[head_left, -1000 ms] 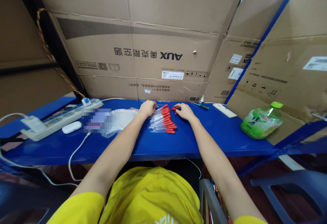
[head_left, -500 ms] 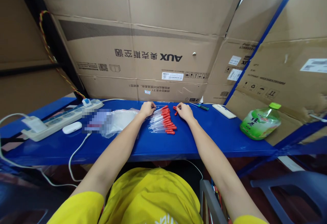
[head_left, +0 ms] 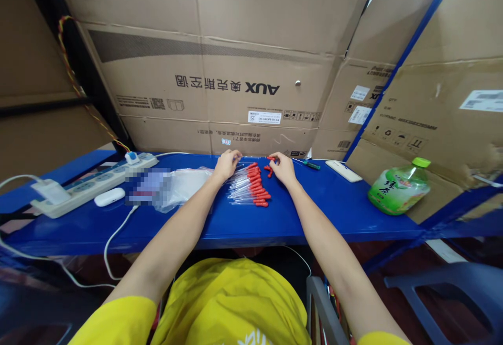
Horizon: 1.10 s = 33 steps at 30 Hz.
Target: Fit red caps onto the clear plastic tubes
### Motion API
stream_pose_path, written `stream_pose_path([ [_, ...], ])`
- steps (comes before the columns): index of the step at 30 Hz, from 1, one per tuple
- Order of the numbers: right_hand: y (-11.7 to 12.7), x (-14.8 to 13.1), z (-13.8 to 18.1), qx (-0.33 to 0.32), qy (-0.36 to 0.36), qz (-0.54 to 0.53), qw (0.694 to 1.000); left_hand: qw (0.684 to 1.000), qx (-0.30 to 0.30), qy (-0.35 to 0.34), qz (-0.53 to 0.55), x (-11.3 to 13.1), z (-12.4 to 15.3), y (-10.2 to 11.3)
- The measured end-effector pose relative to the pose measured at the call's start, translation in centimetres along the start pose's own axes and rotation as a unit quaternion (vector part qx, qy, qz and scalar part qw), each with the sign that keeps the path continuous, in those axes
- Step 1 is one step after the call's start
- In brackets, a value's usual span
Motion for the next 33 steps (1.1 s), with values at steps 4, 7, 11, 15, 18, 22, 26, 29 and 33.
stream_pose_path([
  [4, 0.5, -2.4, 0.2, 0.019, 0.058, -0.057, 0.997, 0.999, 0.028, -0.007, 0.028, 2.0, 0.4, 2.0],
  [7, 0.5, -4.1, 0.7, 0.011, 0.082, -0.118, 0.990, 0.999, 0.030, -0.023, 0.034, 3.3, 0.5, 2.4],
  [11, 0.7, -5.7, 1.3, 0.015, 0.109, -0.170, 0.979, 0.994, 0.016, -0.084, 0.067, 5.2, 1.0, 1.7],
  [15, 0.5, -6.4, 1.5, 0.011, 0.110, -0.195, 0.975, 0.989, 0.006, -0.125, 0.074, 6.3, 1.7, 1.2],
  [18, 0.6, -6.8, 1.7, 0.018, 0.119, -0.221, 0.968, 0.990, 0.000, -0.132, 0.058, 6.8, 2.2, 1.2],
  [22, 1.0, -7.2, 1.9, 0.032, 0.130, -0.238, 0.962, 0.991, -0.003, -0.126, 0.042, 7.0, 2.6, 1.5],
  [26, 1.2, -7.4, 2.0, 0.035, 0.129, -0.234, 0.963, 0.992, -0.001, -0.120, 0.042, 7.1, 2.6, 1.6],
  [29, 1.4, -7.5, 2.0, 0.034, 0.127, -0.227, 0.965, 0.992, 0.001, -0.117, 0.045, 7.1, 2.6, 1.6],
  [33, 1.3, -7.6, 2.0, 0.032, 0.128, -0.221, 0.966, 0.991, 0.017, -0.118, 0.054, 7.1, 2.6, 1.7],
])
Point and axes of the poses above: each hand's wrist, its own z-axis away from the middle knuckle, its own y-axis out of the back of the hand, x = y × z, the point moved 9 cm from there along -z, towards the middle knuckle, and after that the axes turned 3 degrees about -z, right-handed, at the moved point
